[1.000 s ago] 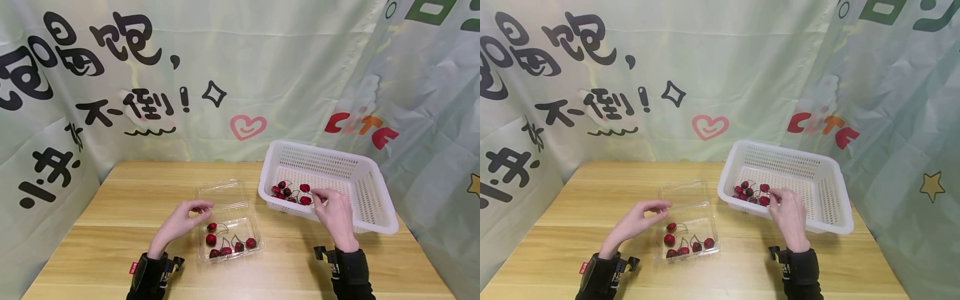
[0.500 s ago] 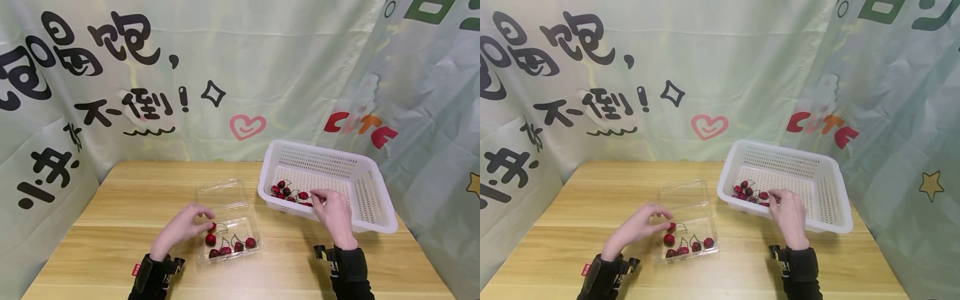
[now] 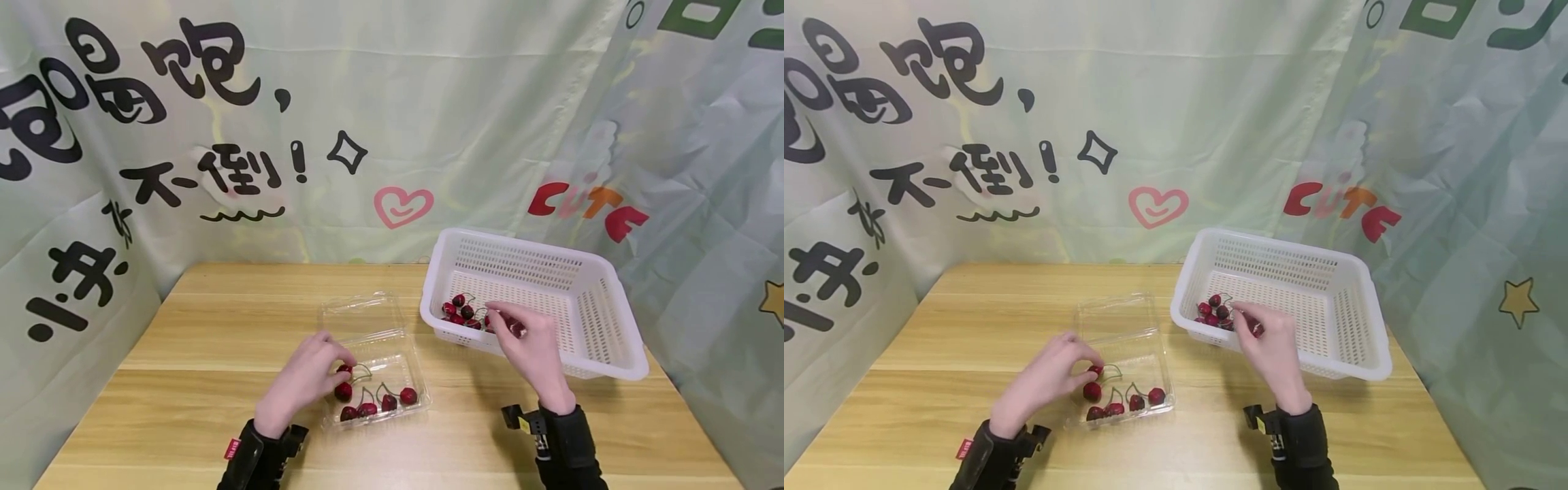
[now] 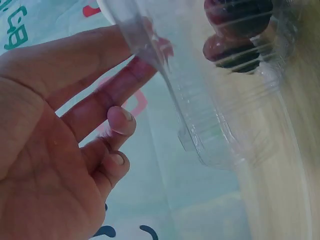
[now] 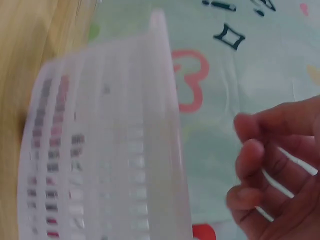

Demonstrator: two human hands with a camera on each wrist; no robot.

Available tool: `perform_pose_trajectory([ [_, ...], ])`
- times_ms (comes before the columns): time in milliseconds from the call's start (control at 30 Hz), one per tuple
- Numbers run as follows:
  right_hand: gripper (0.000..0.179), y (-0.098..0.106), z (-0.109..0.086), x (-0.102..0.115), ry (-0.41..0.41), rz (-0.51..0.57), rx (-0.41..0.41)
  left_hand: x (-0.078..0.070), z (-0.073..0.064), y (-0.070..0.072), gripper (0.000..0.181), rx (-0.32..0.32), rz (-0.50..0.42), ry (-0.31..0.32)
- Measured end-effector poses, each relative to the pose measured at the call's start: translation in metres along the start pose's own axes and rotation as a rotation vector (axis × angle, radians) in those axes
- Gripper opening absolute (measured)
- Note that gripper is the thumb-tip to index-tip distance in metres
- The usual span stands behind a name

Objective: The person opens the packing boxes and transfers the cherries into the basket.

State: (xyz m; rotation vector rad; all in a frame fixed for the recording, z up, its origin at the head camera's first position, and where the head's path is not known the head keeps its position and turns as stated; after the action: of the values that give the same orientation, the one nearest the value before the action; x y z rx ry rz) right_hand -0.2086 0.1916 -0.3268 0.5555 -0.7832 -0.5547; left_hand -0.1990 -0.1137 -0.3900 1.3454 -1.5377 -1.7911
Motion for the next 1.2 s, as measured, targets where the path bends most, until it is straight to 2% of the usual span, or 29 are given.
perform_pose_trajectory([
  [100,0.020,-0.009,0.002,0.006,0.032,0.091,0.072,-0.007,0.000,-0.002,0.023,0.003,0.057,-0.029],
  [167,0.019,-0.018,0.002,0.009,0.018,0.131,0.167,-0.013,-0.001,-0.004,0.023,0.012,0.082,-0.057],
  [300,0.017,-0.044,-0.001,0.012,-0.066,0.202,0.492,-0.022,-0.001,-0.009,0.023,0.020,0.109,-0.092],
  [400,0.017,-0.062,-0.009,0.017,-0.085,0.258,0.729,-0.023,-0.001,-0.011,0.023,0.028,0.110,-0.099],
  [467,0.016,-0.070,-0.014,0.022,-0.074,0.306,0.840,-0.024,-0.001,-0.013,0.024,0.058,0.104,-0.105],
  [600,0.016,-0.084,-0.024,0.030,-0.047,0.383,1.010,-0.025,-0.002,-0.019,0.024,0.140,0.080,-0.130],
  [767,0.017,-0.106,-0.033,0.035,-0.058,0.373,1.132,-0.030,-0.001,-0.027,0.025,0.198,0.036,-0.151],
  [967,0.023,-0.130,-0.041,0.032,-0.144,0.309,1.179,-0.034,0.004,-0.041,0.010,0.287,0.009,-0.115],
  [1100,0.030,-0.136,-0.044,0.026,-0.215,0.307,1.184,-0.033,0.004,-0.044,0.011,0.280,0.002,-0.096],
  [1200,0.030,-0.138,-0.045,0.021,-0.257,0.323,1.188,-0.035,0.005,-0.043,0.014,0.254,0.026,-0.106],
])
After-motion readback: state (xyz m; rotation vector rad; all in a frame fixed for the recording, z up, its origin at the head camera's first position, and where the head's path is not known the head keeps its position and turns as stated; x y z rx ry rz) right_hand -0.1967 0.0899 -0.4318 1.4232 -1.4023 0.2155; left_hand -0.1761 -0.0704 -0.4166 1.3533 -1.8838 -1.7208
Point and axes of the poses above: each hand's wrist, its own z-axis towards the middle knuckle, its own y-axis out of the back of the hand, x = y × z, the point moved 9 cm from there along z, towards the middle knuckle, and after that the axes turned 14 degrees about x, right-handed, at the moved point
